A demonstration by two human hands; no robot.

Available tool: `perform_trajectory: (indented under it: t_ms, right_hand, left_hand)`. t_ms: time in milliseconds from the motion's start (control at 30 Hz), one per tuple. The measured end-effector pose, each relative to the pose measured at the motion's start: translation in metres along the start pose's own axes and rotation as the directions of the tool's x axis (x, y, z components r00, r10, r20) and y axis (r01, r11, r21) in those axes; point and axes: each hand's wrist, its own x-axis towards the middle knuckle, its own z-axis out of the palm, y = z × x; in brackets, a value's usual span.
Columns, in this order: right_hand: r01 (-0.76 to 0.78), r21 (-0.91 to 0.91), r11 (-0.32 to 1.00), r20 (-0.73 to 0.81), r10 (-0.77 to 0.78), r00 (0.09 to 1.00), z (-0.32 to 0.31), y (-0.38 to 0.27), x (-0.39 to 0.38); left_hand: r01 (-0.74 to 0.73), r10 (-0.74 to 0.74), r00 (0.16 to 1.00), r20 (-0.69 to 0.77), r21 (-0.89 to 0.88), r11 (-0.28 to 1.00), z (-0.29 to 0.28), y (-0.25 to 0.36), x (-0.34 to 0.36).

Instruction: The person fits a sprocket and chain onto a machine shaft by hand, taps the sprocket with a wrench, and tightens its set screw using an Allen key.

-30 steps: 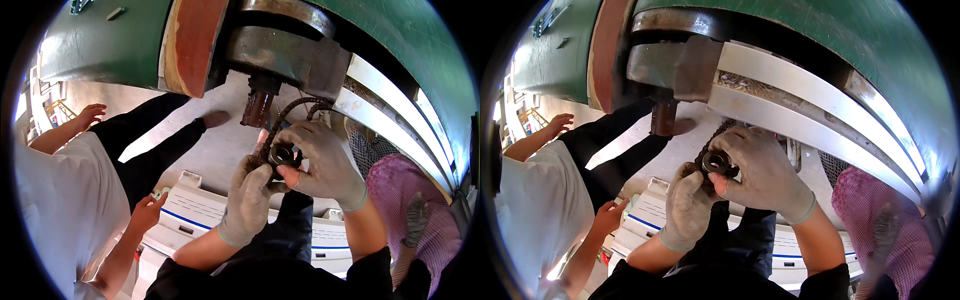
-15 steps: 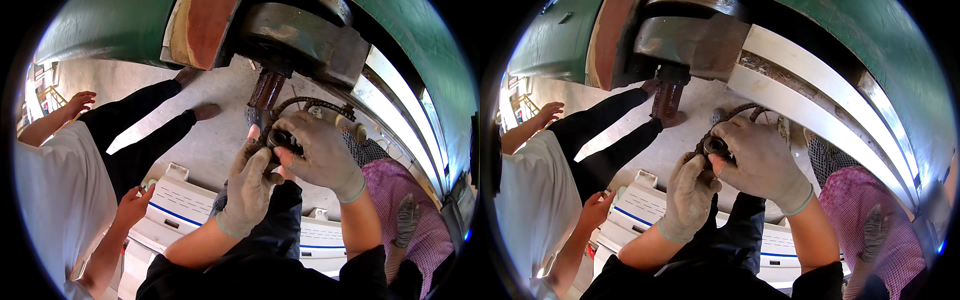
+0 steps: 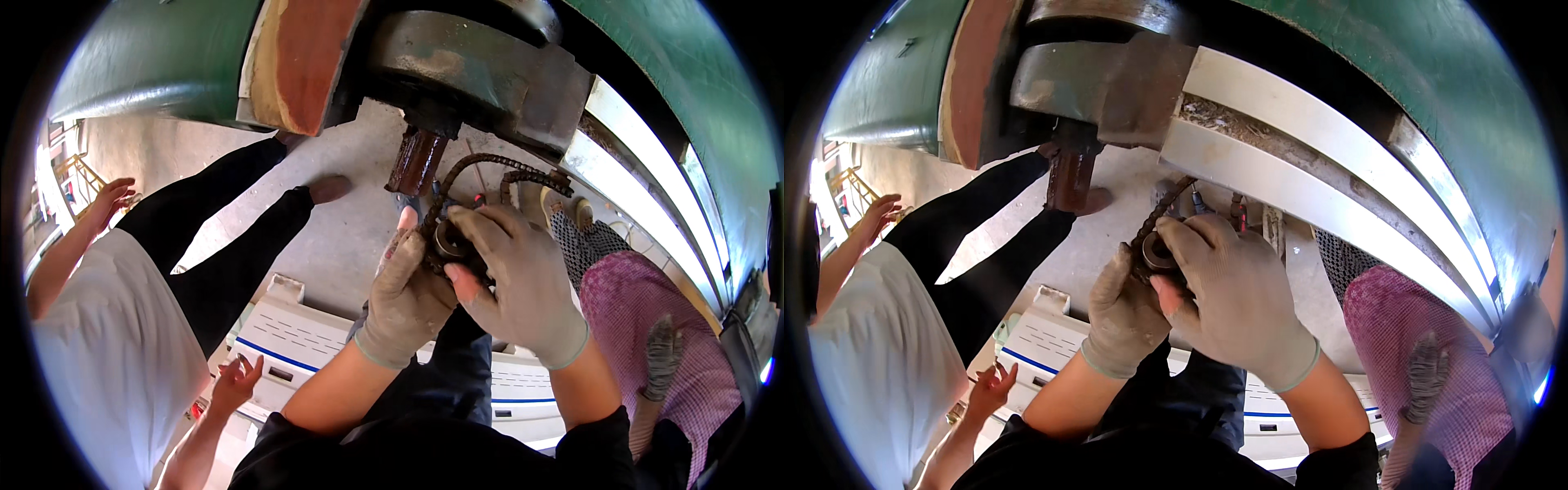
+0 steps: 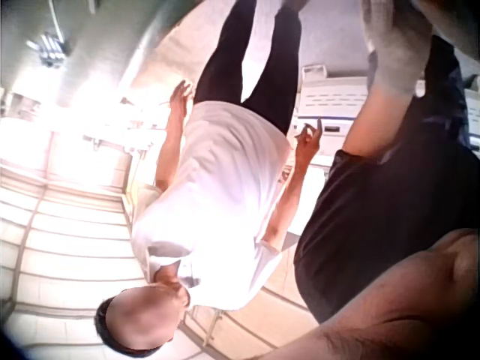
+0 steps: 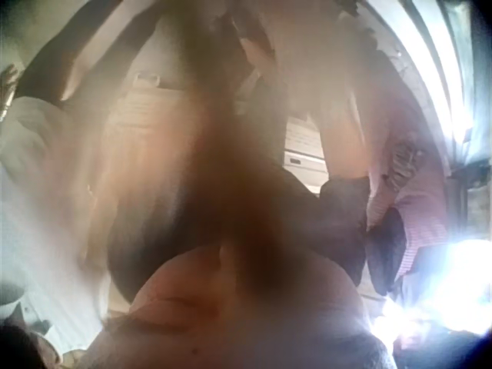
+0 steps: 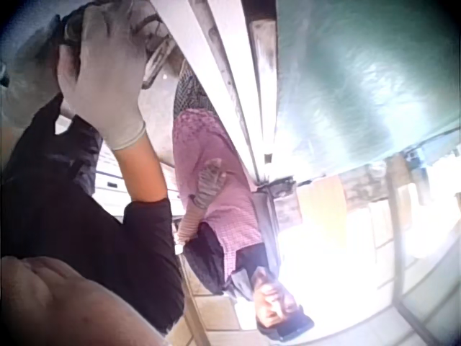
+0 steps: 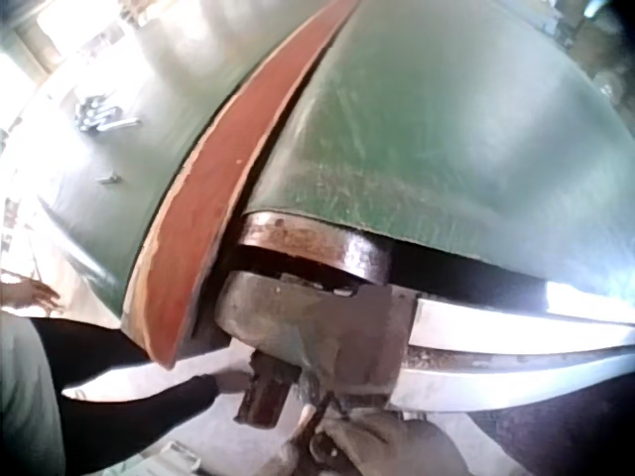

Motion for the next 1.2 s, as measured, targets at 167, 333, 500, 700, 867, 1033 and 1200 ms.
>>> perform_trajectory:
  t_ms: [167, 333, 500, 700, 867, 1033, 1200]
  right_hand:
    - [-0.042, 0.101, 0.994, -0.175, 0.059, 0.983, 0.005, -0.006, -0.022]
    - [-0.108, 0.221, 0.969, -0.161, 0.146, 0.976, -0.007, 0.009, -0.018]
    - [-0.172, 0.171, 0.97, 0.06, 0.164, 0.985, -0.016, 0.019, -0.005]
    - [-0.058, 0.051, 0.997, 0.123, 0.052, 0.991, -0.023, 0.009, 0.004]
    - [-0.007, 0.091, 0.996, 0.172, -0.009, 0.985, -0.018, 0.021, 0.005]
    - [0.032, 0.173, 0.984, 0.21, -0.068, 0.975, -0.009, 0.039, 0.006]
    - [-0.042, 0.121, 0.992, 0.294, 0.005, 0.956, -0.008, 0.024, 0.022]
  left_hand:
    - [0.007, -0.011, 0.999, 0.053, 0.076, 0.997, -0.003, 0.005, 0.005]
    - [-0.027, 0.024, 0.999, 0.038, 0.092, 0.995, -0.003, 0.001, 0.01]
    - [-0.014, 0.01, 0.999, 0.032, 0.111, 0.994, 0.004, -0.004, 0.01]
    - [0.013, -0.021, 0.997, 0.081, 0.095, 0.995, 0.001, -0.001, 0.014]
    - [0.017, -0.018, 0.994, 0.104, 0.009, 1.0, -0.003, -0.008, 0.014]
    - [0.111, -0.109, 0.994, -0.019, 0.083, 0.99, 0.004, -0.001, 0.009]
    - [0.13, -0.112, 0.991, -0.079, 0.286, 0.949, 0.012, 0.016, -0.005]
